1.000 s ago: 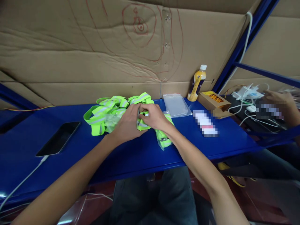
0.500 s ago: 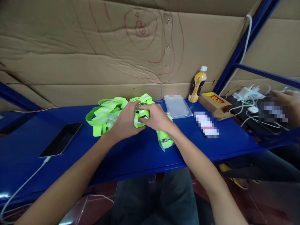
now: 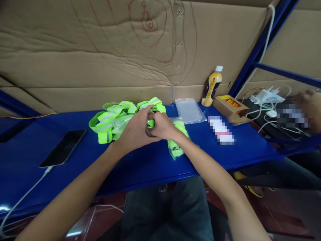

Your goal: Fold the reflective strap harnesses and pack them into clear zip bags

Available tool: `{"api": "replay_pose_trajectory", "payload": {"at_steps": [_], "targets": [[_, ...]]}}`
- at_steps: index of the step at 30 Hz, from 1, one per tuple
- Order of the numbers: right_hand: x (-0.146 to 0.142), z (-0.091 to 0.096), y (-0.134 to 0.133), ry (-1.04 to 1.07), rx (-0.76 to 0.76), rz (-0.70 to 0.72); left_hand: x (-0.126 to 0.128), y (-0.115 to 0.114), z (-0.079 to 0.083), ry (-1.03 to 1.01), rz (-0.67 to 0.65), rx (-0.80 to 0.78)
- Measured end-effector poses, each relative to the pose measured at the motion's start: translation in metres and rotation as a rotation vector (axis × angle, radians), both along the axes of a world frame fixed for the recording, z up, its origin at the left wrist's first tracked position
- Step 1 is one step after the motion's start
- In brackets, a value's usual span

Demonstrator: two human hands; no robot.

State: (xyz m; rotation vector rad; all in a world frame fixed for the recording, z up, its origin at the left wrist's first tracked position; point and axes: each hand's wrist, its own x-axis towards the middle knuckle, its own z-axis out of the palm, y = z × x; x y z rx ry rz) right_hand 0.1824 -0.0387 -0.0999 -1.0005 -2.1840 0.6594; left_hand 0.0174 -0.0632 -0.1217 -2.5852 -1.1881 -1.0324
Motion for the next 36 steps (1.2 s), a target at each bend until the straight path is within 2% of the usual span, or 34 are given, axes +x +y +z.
{"api": "replay_pose_trajectory", "payload": {"at_steps": [2,4,6,8,10,13,19,21,24,27,29,33,36], "targets": [[0.002,0.001,0.003,0.078,-0.048,0.011,-0.005,-0.001,0.01,-0.024,-0.044,-0.015],[0.006,0.001,0.007,0.219,-0.191,0.037,-0.013,-0.001,0.021,-0.021,-0.036,-0.032],[0.009,0.0,0.012,0.387,-0.379,0.083,-0.022,0.002,0.026,0.01,0.036,-0.064],[0.011,-0.003,0.016,0.528,-0.469,0.111,-0.028,0.007,0.026,0.044,0.124,-0.114],[0.012,-0.005,0.018,0.591,-0.397,0.094,-0.03,0.012,0.021,0.056,0.159,-0.149],[0.011,-0.008,0.017,0.52,-0.189,0.072,-0.026,0.015,0.015,0.032,0.165,-0.132],[0.009,0.006,0.005,0.126,0.191,0.307,-0.016,0.011,0.015,-0.008,0.203,-0.142],[0.01,0.015,0.003,0.105,0.21,0.383,-0.014,0.009,0.016,-0.06,0.221,-0.12],[0.013,0.026,0.001,0.078,0.159,0.497,-0.014,0.006,0.02,-0.131,0.251,-0.08],[0.011,0.029,-0.002,0.043,0.107,0.556,-0.015,0.005,0.023,-0.161,0.273,-0.062],[0.004,0.024,-0.006,0.065,0.127,0.487,-0.017,0.006,0.024,-0.184,0.282,-0.056],[-0.011,0.008,-0.014,0.255,0.192,0.155,-0.017,0.009,0.022,-0.279,0.317,-0.001],[-0.011,0.005,-0.012,0.396,0.232,0.099,-0.016,0.008,0.024,-0.274,0.264,0.085]]}}
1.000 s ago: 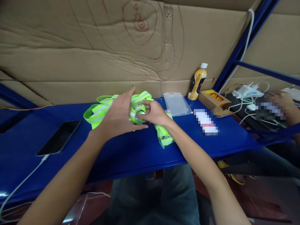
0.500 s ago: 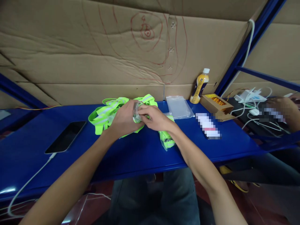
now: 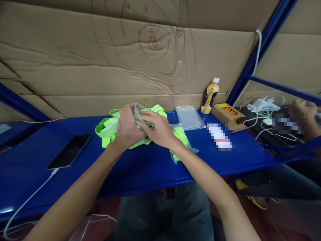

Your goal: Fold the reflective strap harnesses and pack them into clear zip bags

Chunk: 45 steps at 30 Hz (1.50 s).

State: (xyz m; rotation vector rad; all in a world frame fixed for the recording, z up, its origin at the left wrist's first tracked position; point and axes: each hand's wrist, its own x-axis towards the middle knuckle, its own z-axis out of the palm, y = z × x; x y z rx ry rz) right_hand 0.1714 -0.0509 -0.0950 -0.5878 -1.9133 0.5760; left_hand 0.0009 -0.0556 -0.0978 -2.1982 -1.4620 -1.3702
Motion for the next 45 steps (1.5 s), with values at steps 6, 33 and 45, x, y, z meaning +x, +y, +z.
{"api": "replay_pose_trajectory", "payload": {"at_steps": [6,33,45], "targets": [[0.024,0.015,0.014,0.187,-0.023,-0.066,-0.004,-0.01,0.018,-0.237,-0.264,-0.088],[0.032,0.035,0.01,0.045,0.058,-0.147,0.013,-0.005,0.002,-0.88,-0.601,-0.62],[0.03,-0.002,0.012,0.204,-0.402,0.034,0.021,-0.005,-0.008,-1.082,-0.734,-0.766]]}}
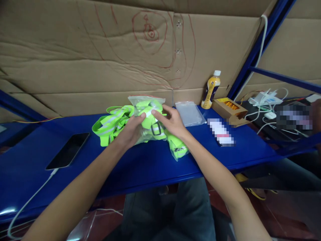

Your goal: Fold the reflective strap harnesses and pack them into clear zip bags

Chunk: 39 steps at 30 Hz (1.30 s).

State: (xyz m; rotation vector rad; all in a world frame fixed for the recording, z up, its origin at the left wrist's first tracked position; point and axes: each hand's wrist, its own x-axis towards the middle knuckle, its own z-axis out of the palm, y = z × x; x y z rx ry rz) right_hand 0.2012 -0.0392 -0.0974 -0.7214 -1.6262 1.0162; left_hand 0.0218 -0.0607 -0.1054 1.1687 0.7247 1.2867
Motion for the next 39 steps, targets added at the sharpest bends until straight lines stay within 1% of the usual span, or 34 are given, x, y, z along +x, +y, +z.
{"api": "replay_pose_trajectory", "payload": {"at_steps": [3,4,7,10,14,16,19,21,23,26,28,30,32,33,35,37,39], "targets": [[-0.003,-0.003,0.002,0.047,-0.017,-0.006,0.003,0.002,-0.003,0.055,0.187,0.077],[-0.003,-0.004,0.004,0.075,-0.034,-0.001,0.003,0.003,-0.003,0.078,0.223,0.104],[-0.006,-0.008,0.007,0.15,-0.103,0.038,0.005,0.003,-0.001,0.078,0.221,0.139],[-0.007,-0.011,0.009,0.156,-0.129,0.045,0.006,0.002,0.001,0.026,0.187,0.098],[-0.007,-0.015,0.01,0.037,-0.068,-0.083,0.003,0.002,0.001,0.035,0.164,0.083],[-0.006,-0.017,0.012,-0.005,-0.027,-0.111,0.002,0.003,0.001,0.032,0.168,0.064],[-0.004,-0.02,0.015,-0.025,0.072,-0.099,0.002,0.003,0.002,0.019,0.151,0.09],[-0.004,-0.021,0.017,-0.036,0.153,-0.076,0.001,0.003,0.002,0.041,0.148,0.159],[-0.005,-0.023,0.018,-0.023,0.184,-0.052,-0.001,0.004,0.002,0.101,0.166,0.252],[-0.006,-0.023,0.02,0.031,0.133,-0.051,-0.006,0.007,-0.001,0.208,0.21,0.381],[-0.004,-0.02,0.02,0.041,0.114,-0.048,-0.01,0.01,-0.003,0.281,0.279,0.426],[0.001,-0.012,0.017,0.047,0.17,-0.055,-0.013,0.013,-0.006,0.351,0.382,0.426],[0.007,-0.003,0.012,0.035,0.3,-0.112,-0.015,0.015,-0.006,0.384,0.461,0.407],[0.01,0.002,0.008,0.008,0.374,-0.153,-0.015,0.015,-0.006,0.389,0.452,0.406],[0.013,0.009,0.003,-0.082,0.492,-0.205,-0.013,0.013,-0.003,0.399,0.324,0.419],[0.013,0.011,0.0,-0.175,0.56,-0.176,-0.011,0.009,0.0,0.424,0.154,0.443],[0.012,0.01,0.0,-0.227,0.599,-0.115,-0.009,0.004,0.001,0.44,0.05,0.457]]}}
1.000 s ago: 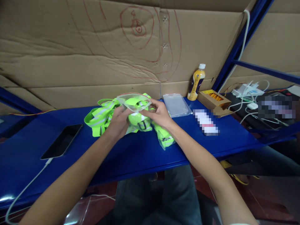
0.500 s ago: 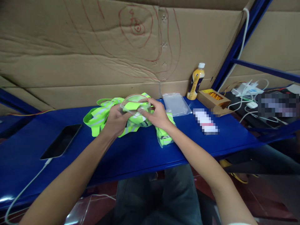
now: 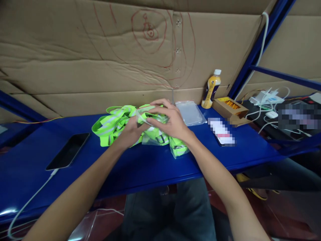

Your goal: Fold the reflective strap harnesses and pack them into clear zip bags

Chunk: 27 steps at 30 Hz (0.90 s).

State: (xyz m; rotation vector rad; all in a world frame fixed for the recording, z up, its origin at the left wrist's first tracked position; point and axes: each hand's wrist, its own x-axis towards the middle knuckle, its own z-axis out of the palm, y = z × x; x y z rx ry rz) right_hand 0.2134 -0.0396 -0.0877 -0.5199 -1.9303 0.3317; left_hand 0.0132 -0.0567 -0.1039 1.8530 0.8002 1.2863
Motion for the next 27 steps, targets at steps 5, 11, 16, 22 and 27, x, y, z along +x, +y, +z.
{"api": "replay_pose_trajectory", "payload": {"at_steps": [5,11,16,22,27], "targets": [[0.006,-0.001,0.004,-0.185,0.054,0.021,0.003,-0.004,-0.006,0.056,-0.017,0.088],[0.004,0.007,-0.003,-0.443,0.022,0.064,0.013,-0.004,-0.015,-0.012,0.259,0.172],[-0.01,0.004,-0.012,-0.36,0.008,0.013,0.016,-0.008,-0.006,-0.137,0.383,0.133],[-0.014,-0.003,-0.01,-0.078,0.0,0.052,0.014,-0.007,-0.001,-0.191,0.411,0.127],[-0.014,-0.01,0.0,-0.09,-0.114,0.158,0.014,-0.011,0.001,-0.133,0.326,0.109]]}}
